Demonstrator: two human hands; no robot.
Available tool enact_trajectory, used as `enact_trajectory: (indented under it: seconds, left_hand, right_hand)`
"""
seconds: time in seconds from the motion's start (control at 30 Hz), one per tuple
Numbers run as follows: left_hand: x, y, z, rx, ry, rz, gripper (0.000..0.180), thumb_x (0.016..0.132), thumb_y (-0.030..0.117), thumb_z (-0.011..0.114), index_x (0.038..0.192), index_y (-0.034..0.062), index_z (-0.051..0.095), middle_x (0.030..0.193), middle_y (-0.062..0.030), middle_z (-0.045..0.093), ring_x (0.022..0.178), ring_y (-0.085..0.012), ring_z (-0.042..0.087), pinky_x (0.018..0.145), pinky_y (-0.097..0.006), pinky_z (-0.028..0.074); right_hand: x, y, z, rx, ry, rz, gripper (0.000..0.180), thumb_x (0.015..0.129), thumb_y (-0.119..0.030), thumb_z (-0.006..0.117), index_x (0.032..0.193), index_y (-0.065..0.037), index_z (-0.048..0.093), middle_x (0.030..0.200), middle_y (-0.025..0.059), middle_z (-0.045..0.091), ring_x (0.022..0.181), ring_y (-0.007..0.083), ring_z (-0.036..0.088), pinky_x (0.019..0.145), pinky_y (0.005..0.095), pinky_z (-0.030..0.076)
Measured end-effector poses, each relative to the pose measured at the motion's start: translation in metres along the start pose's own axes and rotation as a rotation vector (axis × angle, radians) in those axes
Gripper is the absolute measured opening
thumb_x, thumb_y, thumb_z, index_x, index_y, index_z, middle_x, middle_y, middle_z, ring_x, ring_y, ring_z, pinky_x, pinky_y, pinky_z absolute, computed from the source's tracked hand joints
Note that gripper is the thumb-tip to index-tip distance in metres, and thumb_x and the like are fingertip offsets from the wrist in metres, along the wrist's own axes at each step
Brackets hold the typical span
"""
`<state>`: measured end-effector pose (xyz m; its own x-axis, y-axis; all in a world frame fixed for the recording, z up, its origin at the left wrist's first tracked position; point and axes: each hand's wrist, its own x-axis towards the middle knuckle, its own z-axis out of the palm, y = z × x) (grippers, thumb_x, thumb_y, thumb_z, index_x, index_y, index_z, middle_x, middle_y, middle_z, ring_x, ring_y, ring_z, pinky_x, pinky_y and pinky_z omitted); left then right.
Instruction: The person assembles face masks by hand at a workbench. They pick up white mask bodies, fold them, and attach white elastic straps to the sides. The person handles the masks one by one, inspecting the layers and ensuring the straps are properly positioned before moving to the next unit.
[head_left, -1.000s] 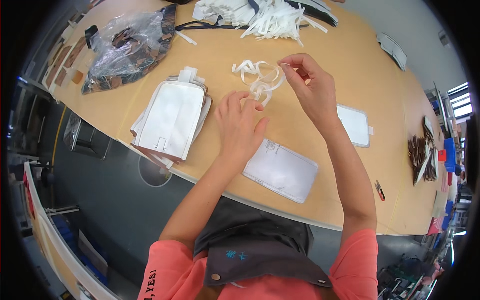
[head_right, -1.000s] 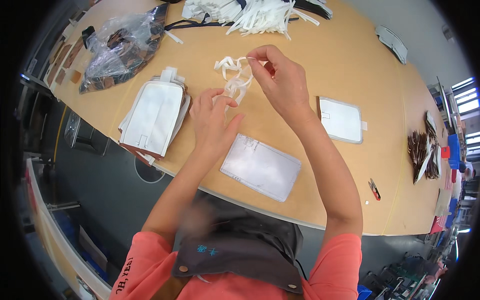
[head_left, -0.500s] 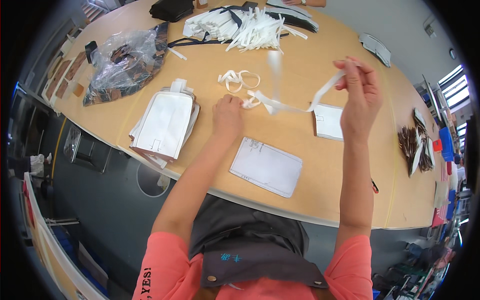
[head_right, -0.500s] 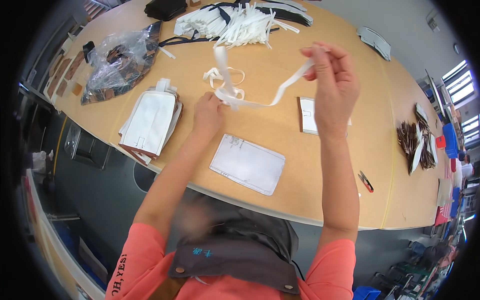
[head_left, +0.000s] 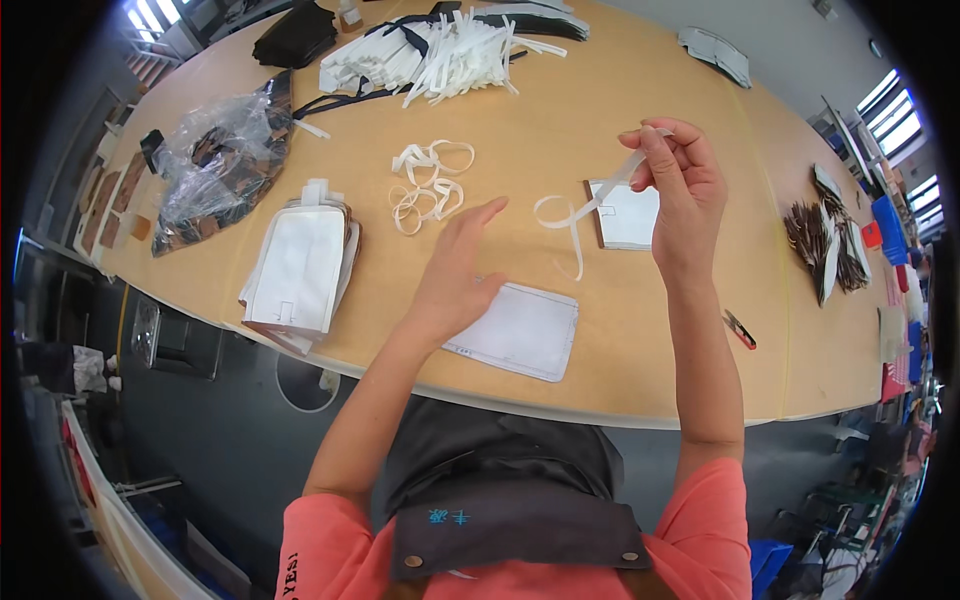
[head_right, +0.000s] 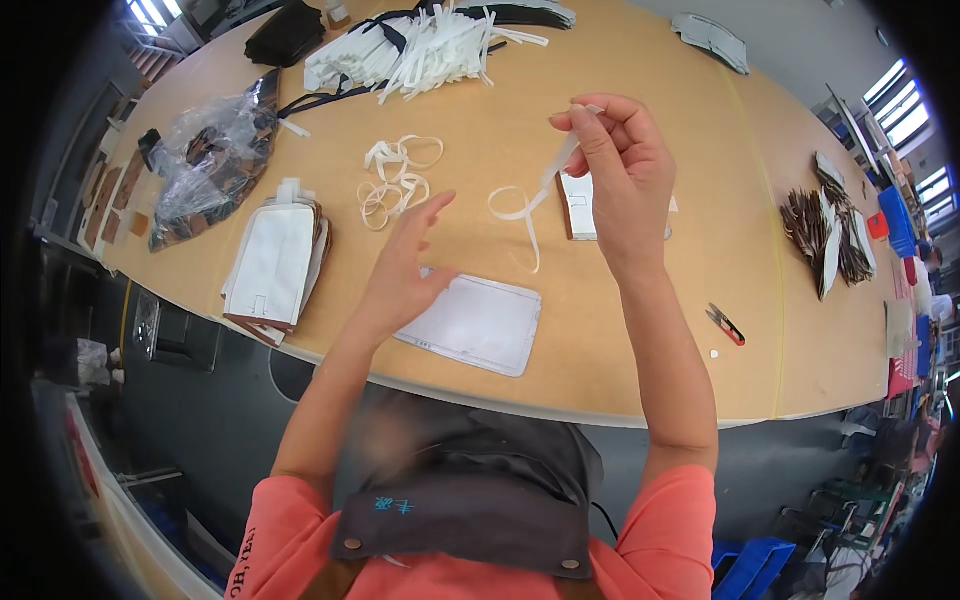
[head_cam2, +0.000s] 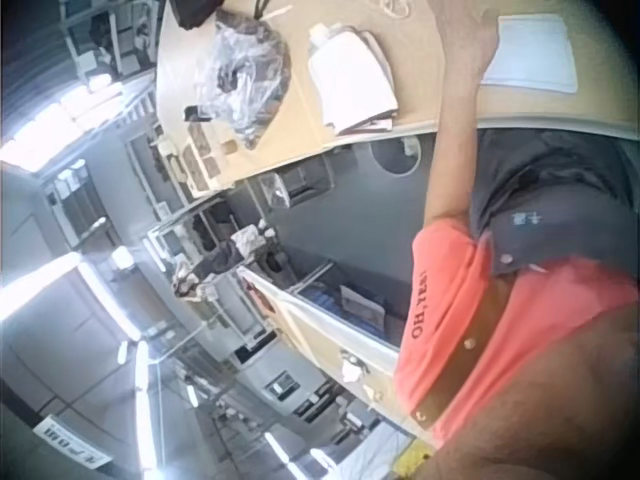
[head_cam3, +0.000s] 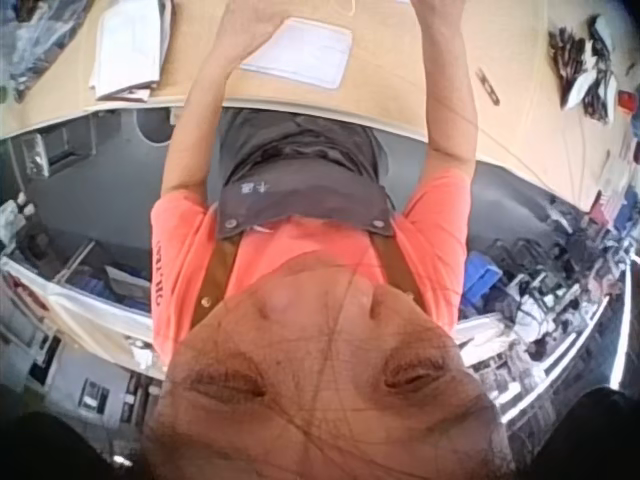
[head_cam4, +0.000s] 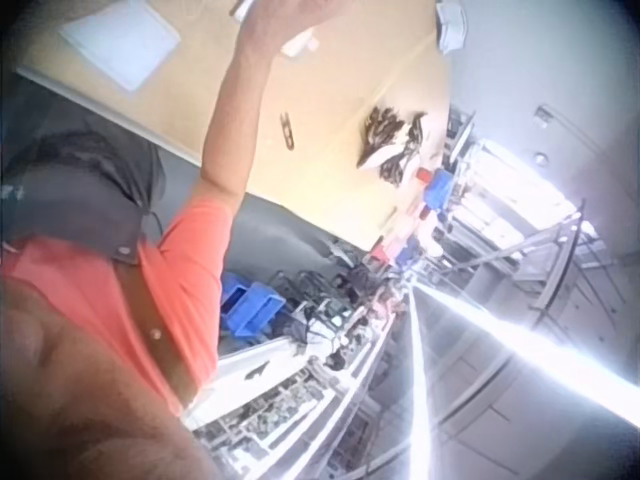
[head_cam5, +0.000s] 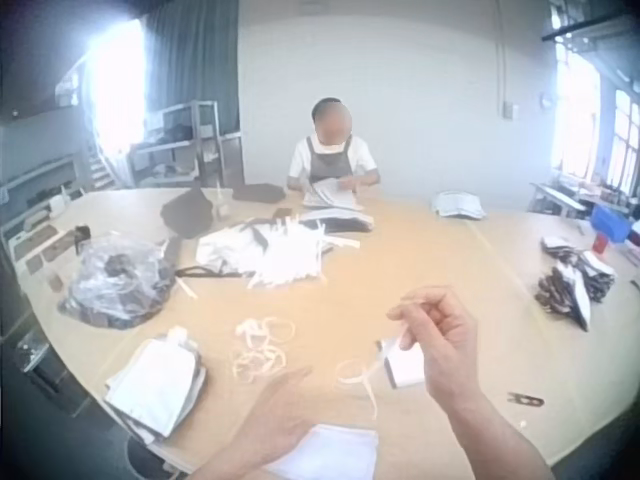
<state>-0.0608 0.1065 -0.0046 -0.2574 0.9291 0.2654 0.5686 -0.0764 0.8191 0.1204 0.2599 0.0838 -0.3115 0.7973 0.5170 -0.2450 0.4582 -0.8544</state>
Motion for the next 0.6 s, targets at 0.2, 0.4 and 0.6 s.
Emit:
enact_trajectory:
  seconds: [0.2,0.4,0.6]
  left_hand:
    - [0.005,0.022,0.052,-0.256,0.136,-0.163,0.068,0.084,0.006,0.072,0.146,0.0133,0.047,0.134,-0.0131,0.054,0.104,-0.0206,0.061,0.078,-0.031,0.053]
    - [-0.003,-0.003,0.067,-0.303,0.308,-0.098,0.022,0.094,0.013,0.069,0.113,0.0024,0.072,0.086,-0.0033,0.071,0.067,-0.0091,0.055,0.061,-0.024,0.047]
    - [-0.018,-0.003,-0.004,-1.178,0.455,-0.471,0.033,0.098,0.02,0.068,0.123,-0.0014,0.065,0.1,-0.0058,0.071,0.07,-0.0029,0.054,0.055,-0.016,0.043]
  right_hand:
    - [-0.016,-0.005,0.013,0.049,-0.025,0.123,0.016,0.099,-0.012,0.063,0.111,-0.002,0.064,0.096,0.0104,0.072,0.064,0.0063,0.053,0.063,0.0209,0.044]
    - [-0.043,-0.011,-0.005,0.146,0.074,-0.028,0.015,0.101,-0.01,0.059,0.114,-0.002,0.062,0.095,0.009,0.07,0.068,0.0059,0.054,0.062,0.0218,0.045]
    - [-0.082,0.007,-0.066,0.436,0.559,0.127,0.012,0.103,-0.013,0.058,0.11,-0.004,0.062,0.099,0.0052,0.065,0.074,0.0074,0.057,0.063,0.0219,0.048]
